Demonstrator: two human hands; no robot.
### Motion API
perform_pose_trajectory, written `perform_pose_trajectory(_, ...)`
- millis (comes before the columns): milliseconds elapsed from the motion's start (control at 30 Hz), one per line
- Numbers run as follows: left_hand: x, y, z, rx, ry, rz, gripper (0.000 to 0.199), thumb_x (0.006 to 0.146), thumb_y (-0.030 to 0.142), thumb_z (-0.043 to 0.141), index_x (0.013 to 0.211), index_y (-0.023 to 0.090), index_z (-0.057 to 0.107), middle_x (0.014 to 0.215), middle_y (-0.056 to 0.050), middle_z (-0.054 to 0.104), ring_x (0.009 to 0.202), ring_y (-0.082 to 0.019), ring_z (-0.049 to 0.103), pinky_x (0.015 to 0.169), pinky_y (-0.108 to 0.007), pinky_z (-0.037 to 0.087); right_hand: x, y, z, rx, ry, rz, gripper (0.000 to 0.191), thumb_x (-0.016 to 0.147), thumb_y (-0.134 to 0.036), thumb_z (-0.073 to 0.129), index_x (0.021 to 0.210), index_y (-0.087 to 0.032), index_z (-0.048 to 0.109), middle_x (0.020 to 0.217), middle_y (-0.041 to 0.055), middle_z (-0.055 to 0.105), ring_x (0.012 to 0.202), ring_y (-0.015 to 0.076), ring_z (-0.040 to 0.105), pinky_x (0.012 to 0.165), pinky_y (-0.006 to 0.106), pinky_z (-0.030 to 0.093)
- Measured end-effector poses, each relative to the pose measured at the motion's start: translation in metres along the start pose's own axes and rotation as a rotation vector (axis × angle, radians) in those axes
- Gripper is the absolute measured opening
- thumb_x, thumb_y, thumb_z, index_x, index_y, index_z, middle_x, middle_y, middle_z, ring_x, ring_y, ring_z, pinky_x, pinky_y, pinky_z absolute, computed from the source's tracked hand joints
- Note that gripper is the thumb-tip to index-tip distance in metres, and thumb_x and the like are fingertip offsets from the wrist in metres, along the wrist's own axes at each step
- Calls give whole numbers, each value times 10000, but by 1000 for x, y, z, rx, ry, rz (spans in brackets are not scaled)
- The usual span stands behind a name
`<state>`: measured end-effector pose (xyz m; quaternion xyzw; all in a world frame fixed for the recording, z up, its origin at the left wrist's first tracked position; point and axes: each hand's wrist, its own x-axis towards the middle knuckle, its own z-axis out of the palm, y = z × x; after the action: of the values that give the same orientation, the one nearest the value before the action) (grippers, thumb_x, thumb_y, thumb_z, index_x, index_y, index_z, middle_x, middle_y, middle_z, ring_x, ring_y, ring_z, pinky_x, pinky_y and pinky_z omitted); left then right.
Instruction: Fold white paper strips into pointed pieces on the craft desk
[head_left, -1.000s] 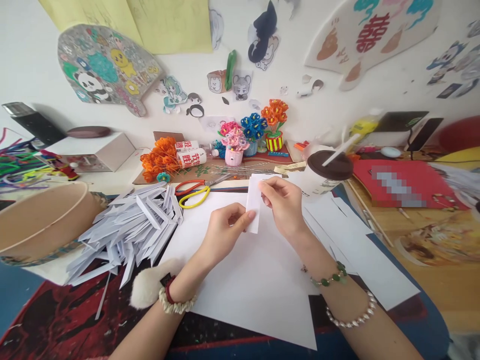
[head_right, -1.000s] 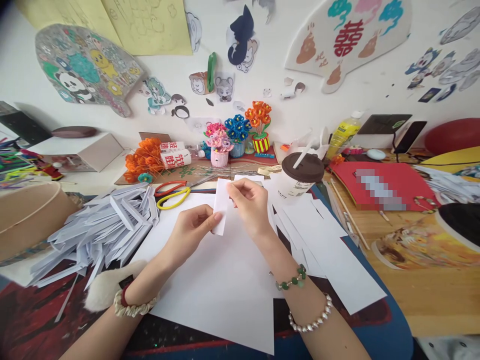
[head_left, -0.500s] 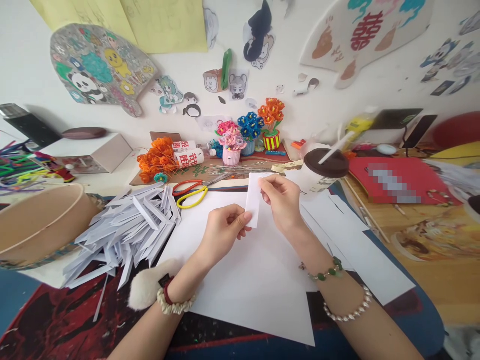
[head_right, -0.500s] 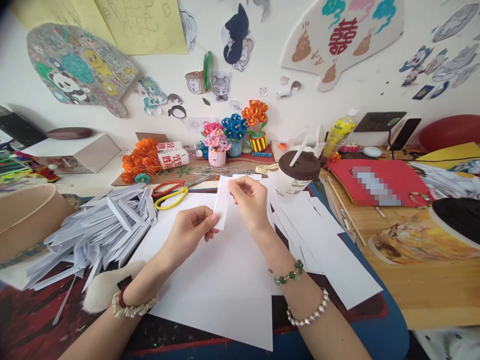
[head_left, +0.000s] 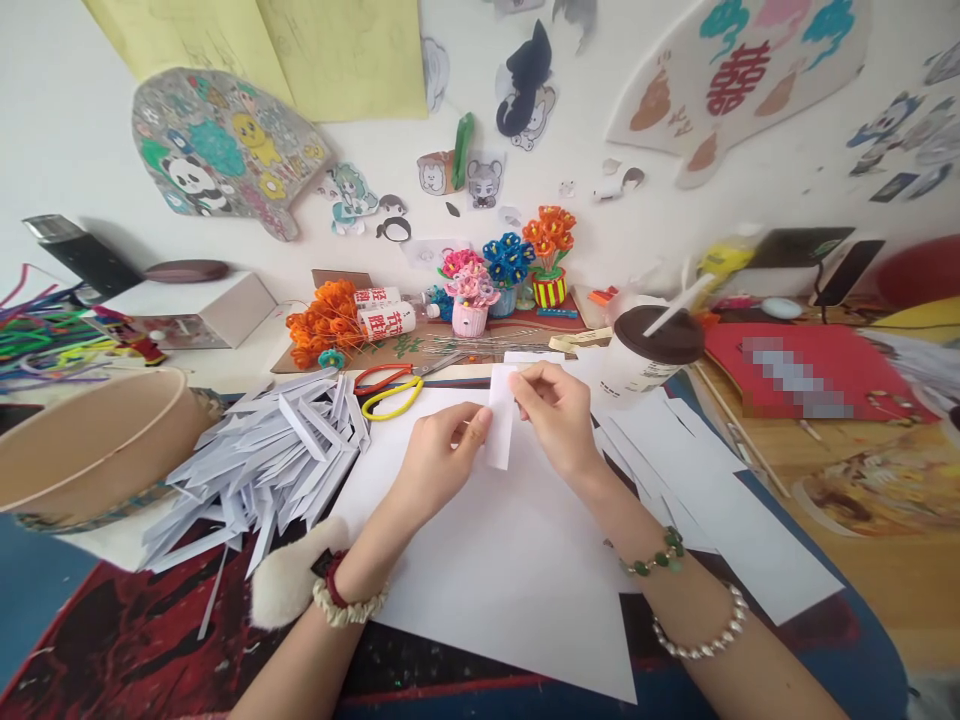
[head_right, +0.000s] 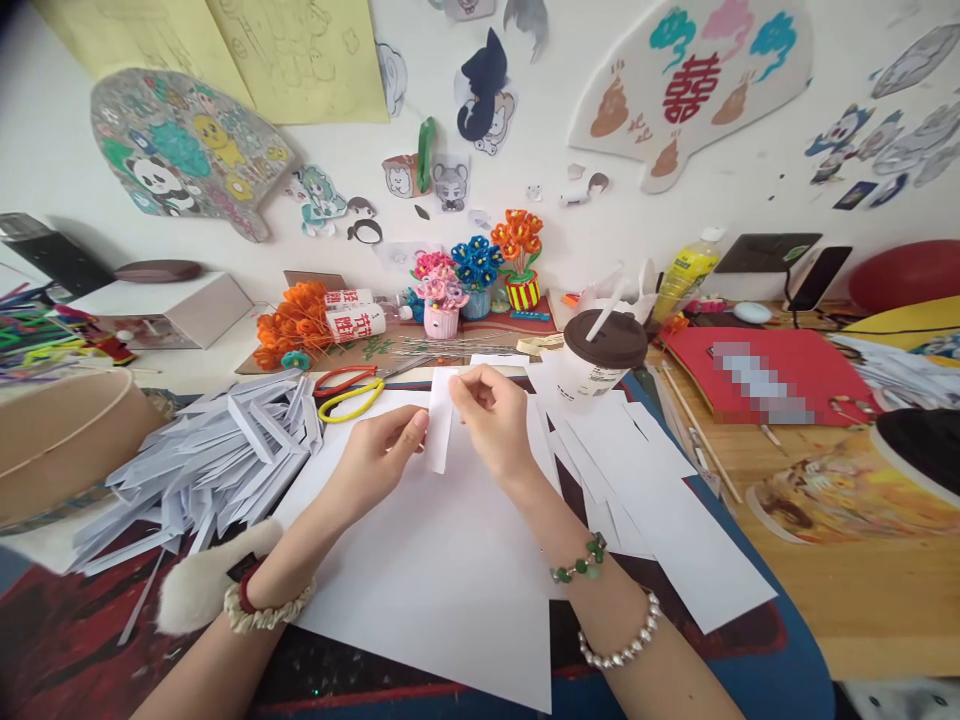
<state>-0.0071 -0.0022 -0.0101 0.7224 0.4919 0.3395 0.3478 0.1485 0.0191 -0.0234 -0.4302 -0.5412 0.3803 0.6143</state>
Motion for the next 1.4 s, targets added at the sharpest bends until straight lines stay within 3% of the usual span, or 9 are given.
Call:
perform_pose_trajectory(167, 2, -1, 1, -125, 206, -5, 306, 917, 425, 468, 836, 177, 626, 766, -24, 651, 692, -146, 592, 657, -245, 489, -9, -1, 10, 48, -117, 67, 299, 805, -402, 667, 634, -197, 532, 557, -48, 482, 497, 95, 452, 482, 238, 403)
perform_pose_trajectory(433, 0, 3, 2, -53, 335, 4, 284, 892, 305, 504, 635, 185, 486, 588, 34, 486, 558, -103, 427, 560, -232, 347, -18, -5, 19, 39, -177, 95, 322, 818, -406, 648, 629, -203, 484, 572, -53, 447, 510, 92, 417, 483, 233, 367)
perform_pose_trajectory(667, -1, 2, 6, -84, 259, -39, 377, 932, 392, 431, 611, 193, 429, 562, 40, 431, 544, -108, 405, 540, -245, 308, -15, -3, 17, 52, -122, 73, 348, 820, -417, 645, 615, -205, 462, 559, -56, 419, 518, 96, 382, 491, 242, 337)
perform_pose_trajectory(1267, -8, 9, 13, -37, 169, 35, 353, 944, 330, 418, 619, 195, 391, 538, 56, 379, 513, -95, 331, 523, -237, 281, -9, -3, 10, 90, -21, 24, 305, 816, -356, 666, 615, -194, 504, 553, -56, 426, 516, 89, 371, 481, 240, 303)
perform_pose_trajectory(1400, -8, 10, 14, -65, 139, 16, 349, 947, 330, 416, 625, 194, 420, 544, 50, 432, 514, -95, 382, 524, -231, 300, -9, -1, 9, 129, -20, 36, 286, 814, -346, 672, 630, -193, 515, 569, -52, 443, 523, 90, 380, 481, 238, 312)
